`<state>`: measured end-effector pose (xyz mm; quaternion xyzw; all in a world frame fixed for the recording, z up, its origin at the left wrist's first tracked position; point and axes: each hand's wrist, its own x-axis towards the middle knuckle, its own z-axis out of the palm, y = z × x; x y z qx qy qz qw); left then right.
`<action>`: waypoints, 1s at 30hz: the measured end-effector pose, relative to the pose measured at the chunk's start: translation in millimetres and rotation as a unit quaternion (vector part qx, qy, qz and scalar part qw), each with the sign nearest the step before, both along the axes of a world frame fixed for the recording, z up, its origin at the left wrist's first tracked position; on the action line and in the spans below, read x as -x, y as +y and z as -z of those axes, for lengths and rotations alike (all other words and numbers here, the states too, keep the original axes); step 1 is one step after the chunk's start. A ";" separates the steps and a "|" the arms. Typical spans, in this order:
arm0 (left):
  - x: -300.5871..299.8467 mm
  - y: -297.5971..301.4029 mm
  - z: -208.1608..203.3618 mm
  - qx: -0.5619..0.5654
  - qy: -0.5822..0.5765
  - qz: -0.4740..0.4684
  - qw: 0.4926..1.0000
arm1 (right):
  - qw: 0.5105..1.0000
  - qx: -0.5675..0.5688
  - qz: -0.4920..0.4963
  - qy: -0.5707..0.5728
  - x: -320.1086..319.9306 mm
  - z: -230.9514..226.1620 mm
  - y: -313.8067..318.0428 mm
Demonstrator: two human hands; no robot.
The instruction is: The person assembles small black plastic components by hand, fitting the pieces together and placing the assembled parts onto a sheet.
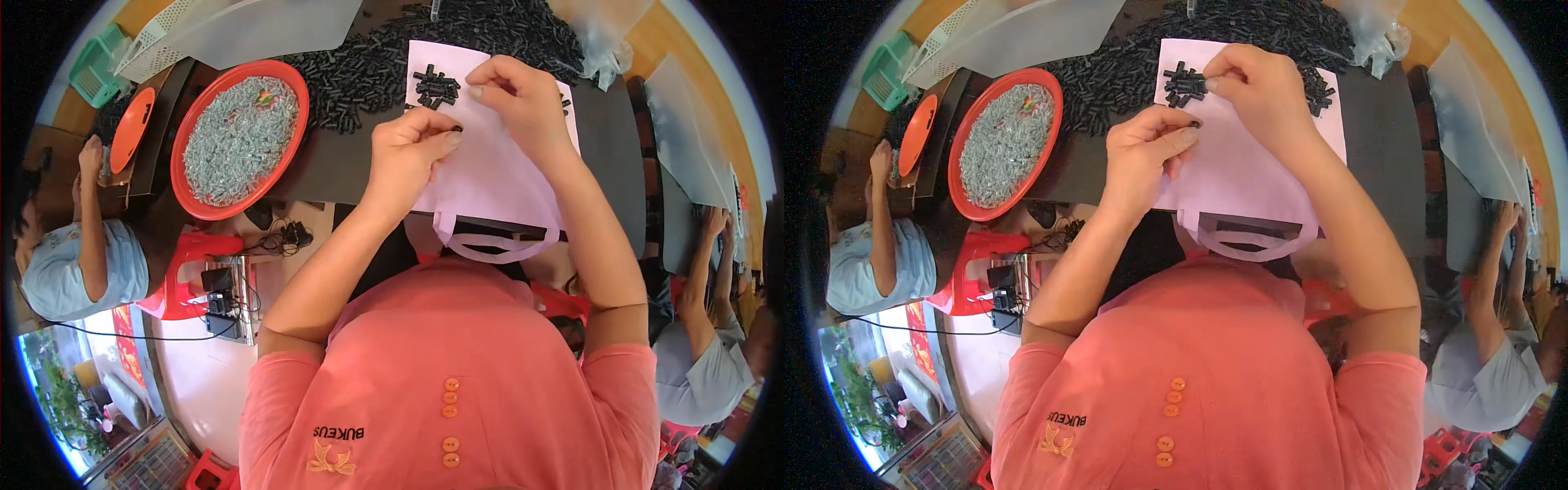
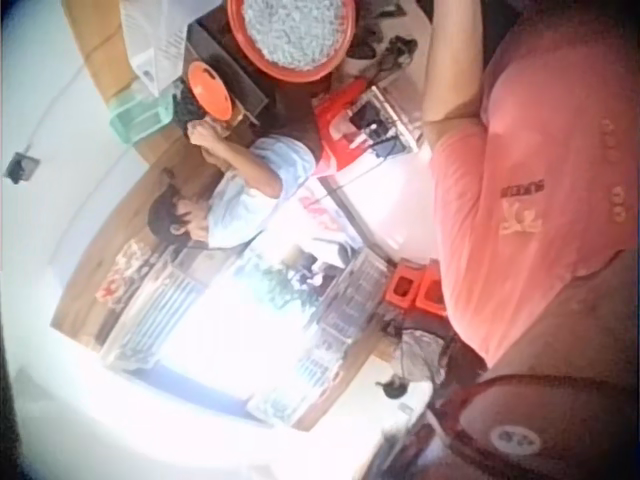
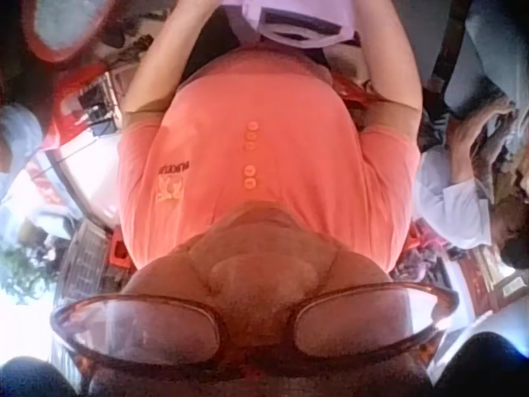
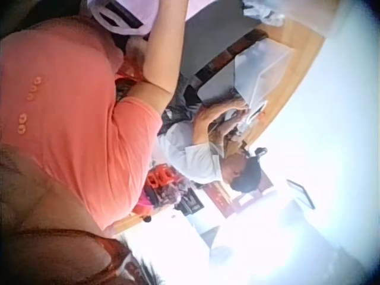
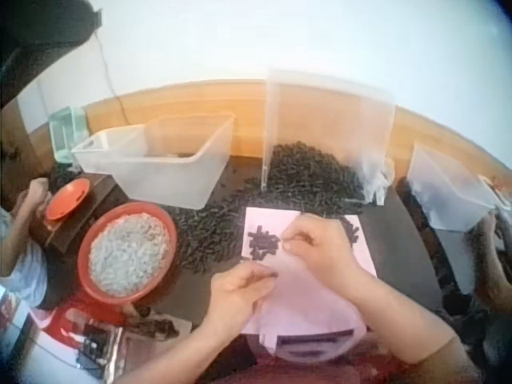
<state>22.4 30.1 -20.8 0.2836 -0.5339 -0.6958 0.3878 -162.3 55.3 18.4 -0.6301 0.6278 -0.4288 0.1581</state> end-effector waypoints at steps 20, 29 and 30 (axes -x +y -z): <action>-1.7 -7.6 10.1 -0.068 0.150 -0.051 0.985 | 0.926 0.165 -0.014 0.340 -3.4 7.0 -19.3; -0.9 -8.8 7.6 -0.043 0.141 -0.043 0.988 | 0.923 0.166 -0.037 0.345 10.5 17.3 29.0; -1.1 -8.4 8.1 -0.050 0.142 -0.045 0.988 | 0.942 0.152 -0.022 0.298 12.7 14.2 30.4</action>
